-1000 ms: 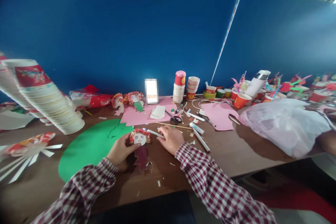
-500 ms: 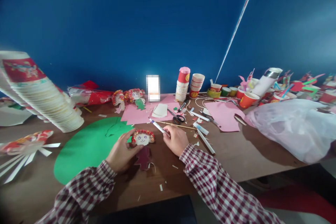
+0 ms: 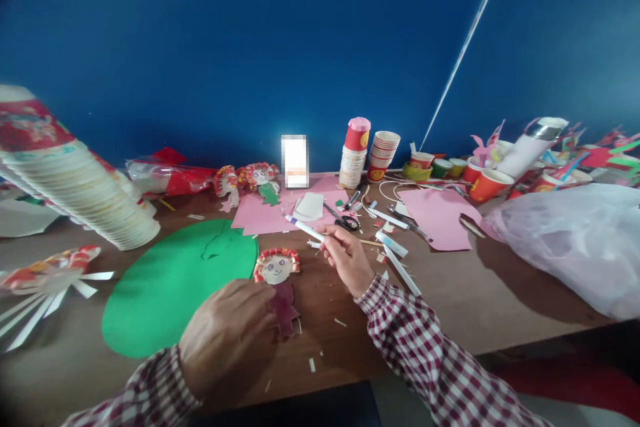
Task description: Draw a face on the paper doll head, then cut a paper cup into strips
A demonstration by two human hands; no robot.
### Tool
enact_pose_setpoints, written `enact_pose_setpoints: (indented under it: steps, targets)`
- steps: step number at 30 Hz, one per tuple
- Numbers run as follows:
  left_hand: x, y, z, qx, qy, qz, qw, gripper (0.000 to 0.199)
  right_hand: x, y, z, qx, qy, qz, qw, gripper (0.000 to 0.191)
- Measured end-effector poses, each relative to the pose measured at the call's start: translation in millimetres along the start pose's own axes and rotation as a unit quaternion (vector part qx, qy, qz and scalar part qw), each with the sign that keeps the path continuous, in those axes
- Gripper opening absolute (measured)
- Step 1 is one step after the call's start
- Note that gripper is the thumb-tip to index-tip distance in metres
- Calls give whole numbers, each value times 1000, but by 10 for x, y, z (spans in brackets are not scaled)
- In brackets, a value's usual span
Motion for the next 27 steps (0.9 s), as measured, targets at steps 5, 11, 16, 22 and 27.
enact_pose_setpoints:
  steps: [5,11,16,22,27]
  targets:
    - [163,-14,-61,-6,-1,62,998,30,24,-58,-13,58,-192,-18,979,22]
    - [237,-87,3,36,-19,74,996,32,53,-188,97,65,-257,-16,964,19]
    - [219,-161,25,55,-49,23,997,32,112,-313,32,89,-272,-26,958,22]
    - [296,-119,71,32,-40,28,998,28,81,-236,-166,127,-249,-47,959,31]
    - [340,-93,97,18,-30,43,998,26,110,-112,-191,114,-169,11,979,15]
Point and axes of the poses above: each hand's wrist, its own y-axis away from the middle knuckle, its own x-axis out of the palm, z = x × y, the point moved 4 cm from there along -y, towards the middle knuckle, and after that the axes turned 6 degrees about -y, right-handed, at the moved point
